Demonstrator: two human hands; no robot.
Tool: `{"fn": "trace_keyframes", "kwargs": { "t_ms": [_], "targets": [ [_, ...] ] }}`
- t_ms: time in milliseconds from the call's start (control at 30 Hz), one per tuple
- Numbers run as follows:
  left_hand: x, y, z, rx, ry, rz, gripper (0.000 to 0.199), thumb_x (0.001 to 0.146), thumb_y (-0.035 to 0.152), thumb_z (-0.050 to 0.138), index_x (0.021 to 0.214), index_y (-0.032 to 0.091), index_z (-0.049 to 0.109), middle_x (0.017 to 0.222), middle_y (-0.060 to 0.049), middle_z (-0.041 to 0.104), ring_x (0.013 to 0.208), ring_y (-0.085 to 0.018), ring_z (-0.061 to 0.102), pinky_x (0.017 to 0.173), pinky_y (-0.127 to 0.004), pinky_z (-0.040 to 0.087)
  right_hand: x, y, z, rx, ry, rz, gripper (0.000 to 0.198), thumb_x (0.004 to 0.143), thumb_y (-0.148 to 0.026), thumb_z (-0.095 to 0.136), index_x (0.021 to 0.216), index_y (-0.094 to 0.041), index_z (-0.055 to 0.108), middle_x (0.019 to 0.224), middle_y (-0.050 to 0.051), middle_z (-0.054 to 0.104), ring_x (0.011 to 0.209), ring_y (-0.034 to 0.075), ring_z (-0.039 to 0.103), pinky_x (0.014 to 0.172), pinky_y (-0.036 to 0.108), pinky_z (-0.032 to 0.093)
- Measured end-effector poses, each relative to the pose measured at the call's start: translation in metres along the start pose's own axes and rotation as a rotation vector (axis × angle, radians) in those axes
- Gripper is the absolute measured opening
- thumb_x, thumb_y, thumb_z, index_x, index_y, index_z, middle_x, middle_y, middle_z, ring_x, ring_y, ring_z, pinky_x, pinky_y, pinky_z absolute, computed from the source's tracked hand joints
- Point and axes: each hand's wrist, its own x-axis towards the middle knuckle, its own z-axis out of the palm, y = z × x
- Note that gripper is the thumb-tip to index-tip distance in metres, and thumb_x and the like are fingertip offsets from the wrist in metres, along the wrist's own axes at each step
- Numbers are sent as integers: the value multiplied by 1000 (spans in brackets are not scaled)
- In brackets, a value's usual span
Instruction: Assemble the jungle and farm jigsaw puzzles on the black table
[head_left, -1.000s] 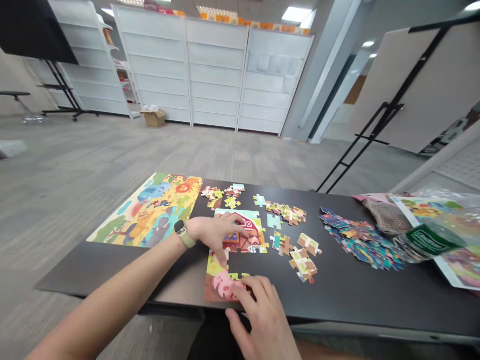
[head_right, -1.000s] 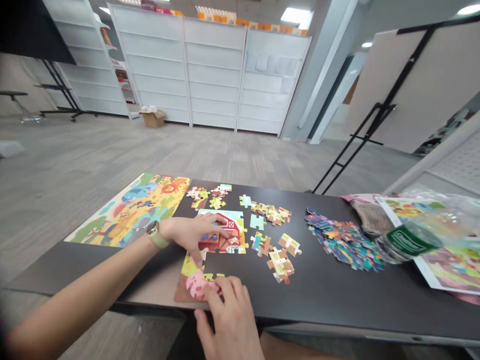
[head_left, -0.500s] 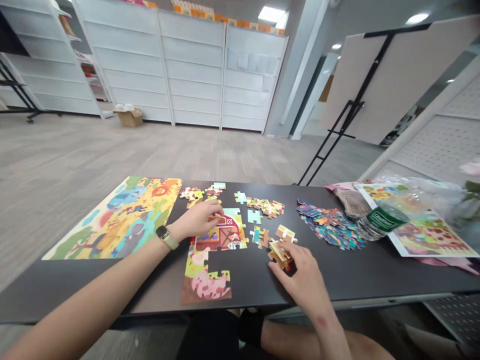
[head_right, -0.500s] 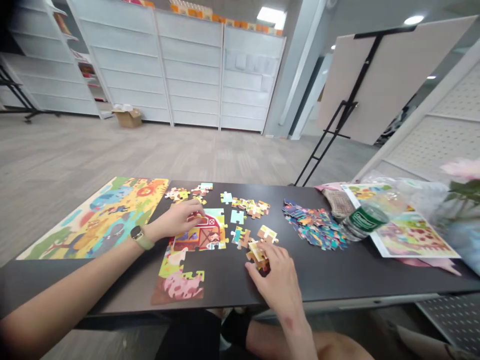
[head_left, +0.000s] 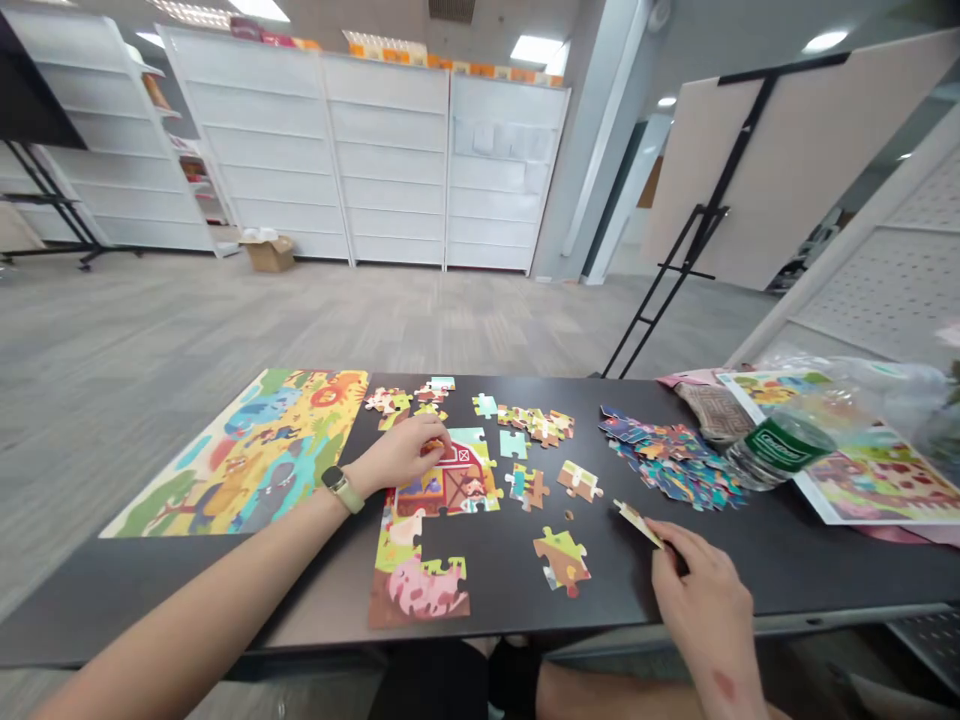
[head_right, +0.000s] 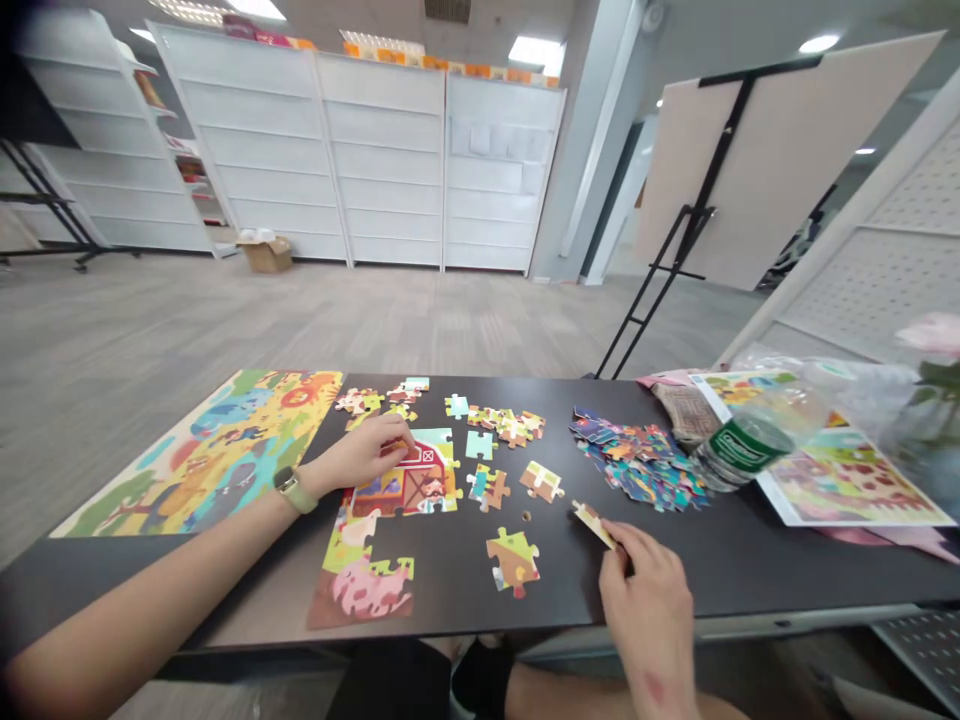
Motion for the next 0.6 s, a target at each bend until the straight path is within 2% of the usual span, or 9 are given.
{"fn": "trace_keyframes", "kwargs": {
  "t_ms": [100,200,300,400,467,533,600],
  "targets": [
    [0,-1,3,4,-3,6,15,89,17,51,91,19,66,94,-6,63,88,-20,60,81,-33,49,-4,-2,-4,-41,-17,-49,40,83,-22,41,106,-19,73,116,13,69,102,31,61,91,50,49],
    [0,-1,4,15,-3,18,16,88,15,50,91,19,65,94,-5,63,89,-20,60,82,-33,48,-18,-28,-8,39,-12,-126,41,88,-21,40,116,-18,69,125,13,64,113,31,57,97,50,47],
    [0,2,3,19,-6,21,16,89,15,50,91,19,65,92,-5,63,89,-20,60,81,-32,48,-40,-61,-6,152,-62,-205,31,92,-34,52,115,-21,66,120,12,66,113,30,58,96,48,48],
    [0,5,1,9,-11,20,15,89,17,50,90,19,65,92,-5,63,88,-20,60,80,-32,49,-58,-83,-2,153,-109,-245,37,87,-46,63,115,-22,65,116,11,69,108,30,61,91,49,50],
    [0,6,1,4,-17,26,15,89,17,50,90,19,65,93,-6,63,89,-20,60,81,-33,49,-61,-88,-1,157,-131,-244,34,87,-44,63,112,-22,66,117,11,70,108,30,62,89,49,52],
    [0,7,1,4,-20,34,14,89,16,51,90,19,65,93,-5,63,89,-20,60,81,-33,49,-56,-84,-4,198,-220,-282,29,89,-36,59,114,-23,66,120,10,69,111,29,62,91,47,53],
    [0,6,1,5,-16,39,14,89,16,51,91,19,65,93,-5,63,90,-20,60,82,-32,48,-44,-73,-9,228,-318,-350,34,91,-26,51,122,-25,64,127,8,67,118,26,60,96,46,52]
  ]
}}
